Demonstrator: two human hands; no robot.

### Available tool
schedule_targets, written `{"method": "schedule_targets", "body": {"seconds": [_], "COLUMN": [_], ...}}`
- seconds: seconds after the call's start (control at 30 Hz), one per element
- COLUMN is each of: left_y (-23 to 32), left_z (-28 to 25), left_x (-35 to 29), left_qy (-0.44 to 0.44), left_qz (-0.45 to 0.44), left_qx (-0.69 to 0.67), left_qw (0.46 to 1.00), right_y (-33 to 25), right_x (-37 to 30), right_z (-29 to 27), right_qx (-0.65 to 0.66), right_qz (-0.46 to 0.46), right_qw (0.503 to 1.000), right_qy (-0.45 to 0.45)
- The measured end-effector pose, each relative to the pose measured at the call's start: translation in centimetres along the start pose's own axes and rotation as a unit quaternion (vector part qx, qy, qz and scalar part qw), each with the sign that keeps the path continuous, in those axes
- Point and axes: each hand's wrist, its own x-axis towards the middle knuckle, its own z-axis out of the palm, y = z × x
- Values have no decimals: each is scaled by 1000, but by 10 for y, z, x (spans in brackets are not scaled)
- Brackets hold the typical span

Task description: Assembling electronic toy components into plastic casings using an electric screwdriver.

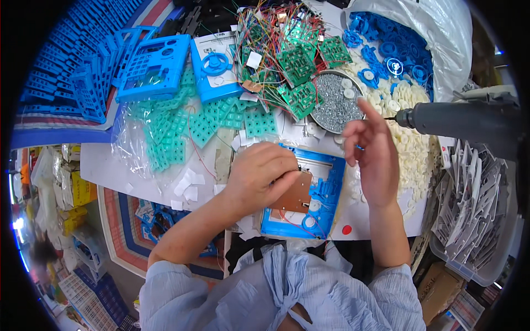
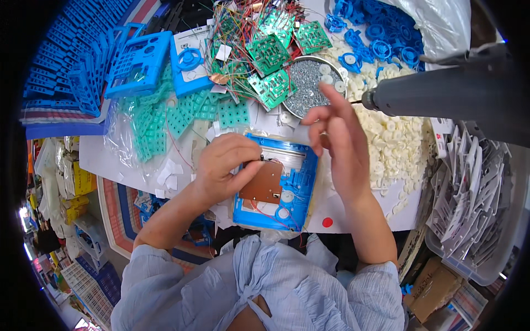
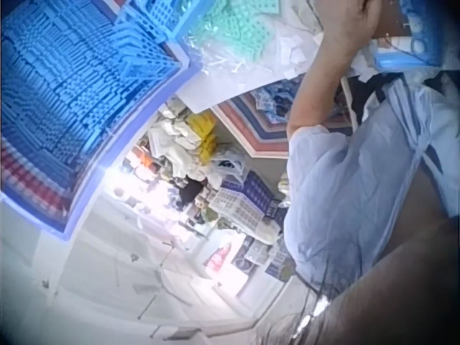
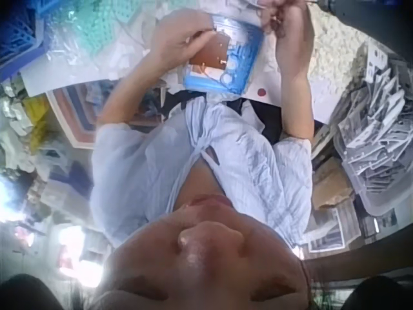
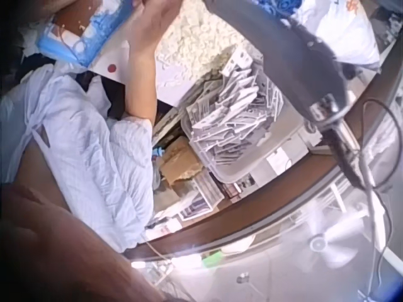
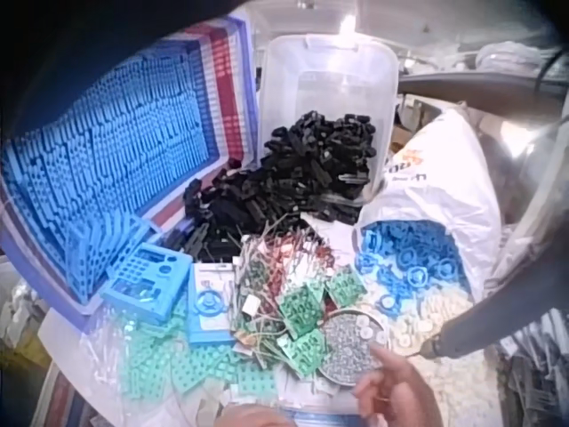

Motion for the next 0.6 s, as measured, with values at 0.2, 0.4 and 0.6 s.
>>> {"method": "schedule_targets", "body": {"seconds": [0.2,0.4,0.6], "left_y": [4,6,12], "left_z": [2,13,23], "left_x": [-6,-11,-27], "left_qy": [29,50,98], "left_qz": [-26,-65,-78], "left_qx": [32,-22,-11], "left_qw": [999,996,992], "right_y": [8,34,38], "right_x": [110,316,409], "right_z": [16,-13,-15], "right_qx": [-151,-400,-620], "right_qz": [-76,-202,-166], "right_qw": [986,881,744], "right_qy": [-12,149,183]}}
